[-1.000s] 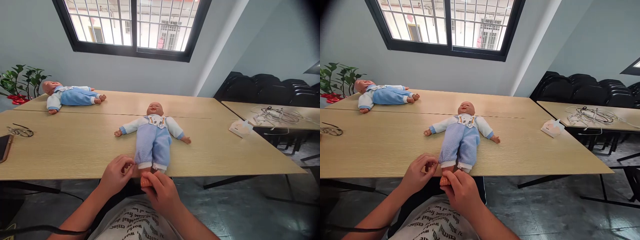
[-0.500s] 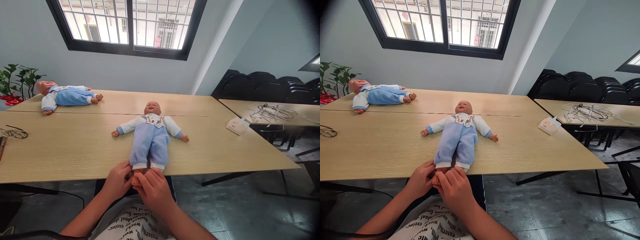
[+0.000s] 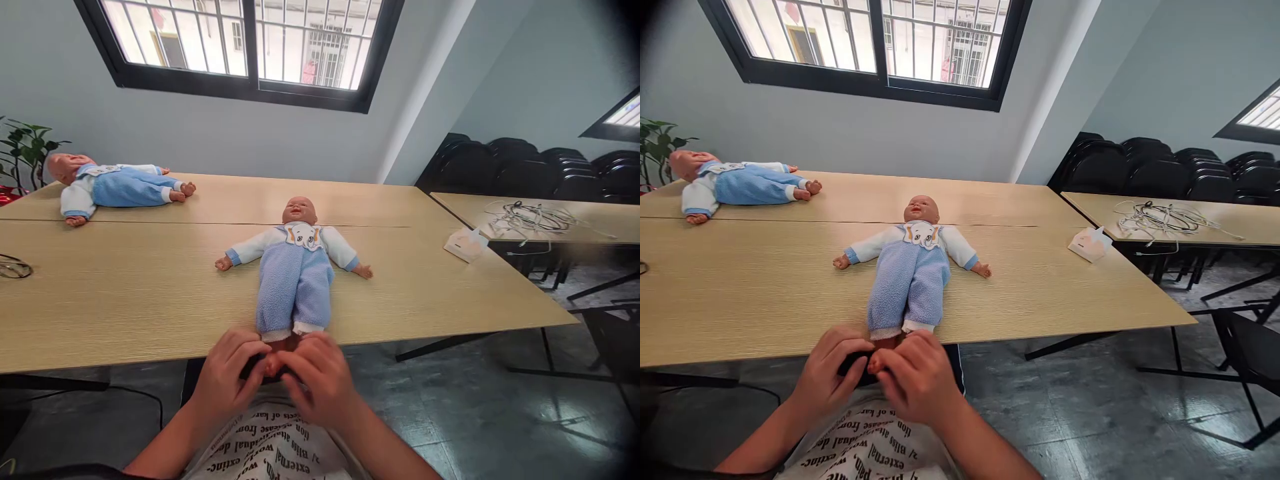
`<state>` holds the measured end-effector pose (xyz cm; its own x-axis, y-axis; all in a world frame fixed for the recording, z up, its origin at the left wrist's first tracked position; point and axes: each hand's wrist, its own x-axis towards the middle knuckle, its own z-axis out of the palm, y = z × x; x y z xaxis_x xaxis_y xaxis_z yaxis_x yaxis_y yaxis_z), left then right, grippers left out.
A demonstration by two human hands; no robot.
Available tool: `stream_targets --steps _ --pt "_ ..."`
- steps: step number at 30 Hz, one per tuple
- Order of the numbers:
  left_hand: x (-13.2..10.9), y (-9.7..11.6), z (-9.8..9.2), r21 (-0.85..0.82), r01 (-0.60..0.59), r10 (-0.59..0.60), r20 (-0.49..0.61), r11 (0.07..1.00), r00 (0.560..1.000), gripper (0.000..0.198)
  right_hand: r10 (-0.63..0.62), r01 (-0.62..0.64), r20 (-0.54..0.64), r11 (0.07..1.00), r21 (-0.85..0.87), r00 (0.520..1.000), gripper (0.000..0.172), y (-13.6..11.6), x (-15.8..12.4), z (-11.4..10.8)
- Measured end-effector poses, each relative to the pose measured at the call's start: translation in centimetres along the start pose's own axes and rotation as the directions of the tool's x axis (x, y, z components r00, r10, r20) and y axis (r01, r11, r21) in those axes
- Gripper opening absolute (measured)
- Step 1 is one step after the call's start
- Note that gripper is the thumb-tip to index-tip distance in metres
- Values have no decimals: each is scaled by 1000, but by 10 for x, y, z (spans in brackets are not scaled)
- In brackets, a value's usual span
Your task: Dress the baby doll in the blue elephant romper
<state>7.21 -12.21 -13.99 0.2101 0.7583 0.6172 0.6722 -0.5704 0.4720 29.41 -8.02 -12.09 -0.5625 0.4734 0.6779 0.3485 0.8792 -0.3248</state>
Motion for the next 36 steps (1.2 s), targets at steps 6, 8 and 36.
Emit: stream_targets --steps 6,8,36 --pt "22 22 27 82 -259 238 206 962 949 38 152 -197 -175 940 -277 973 13 47 -34 -9" --pt "25 23 35 108 -299 271 213 948 939 29 128 -178 -167 925 -335 978 11 55 -38 -4" --pt "-3 3 58 -254 -92 50 -169 963 984 17 347 -373 -230 924 -81 909 15 25 -43 28"
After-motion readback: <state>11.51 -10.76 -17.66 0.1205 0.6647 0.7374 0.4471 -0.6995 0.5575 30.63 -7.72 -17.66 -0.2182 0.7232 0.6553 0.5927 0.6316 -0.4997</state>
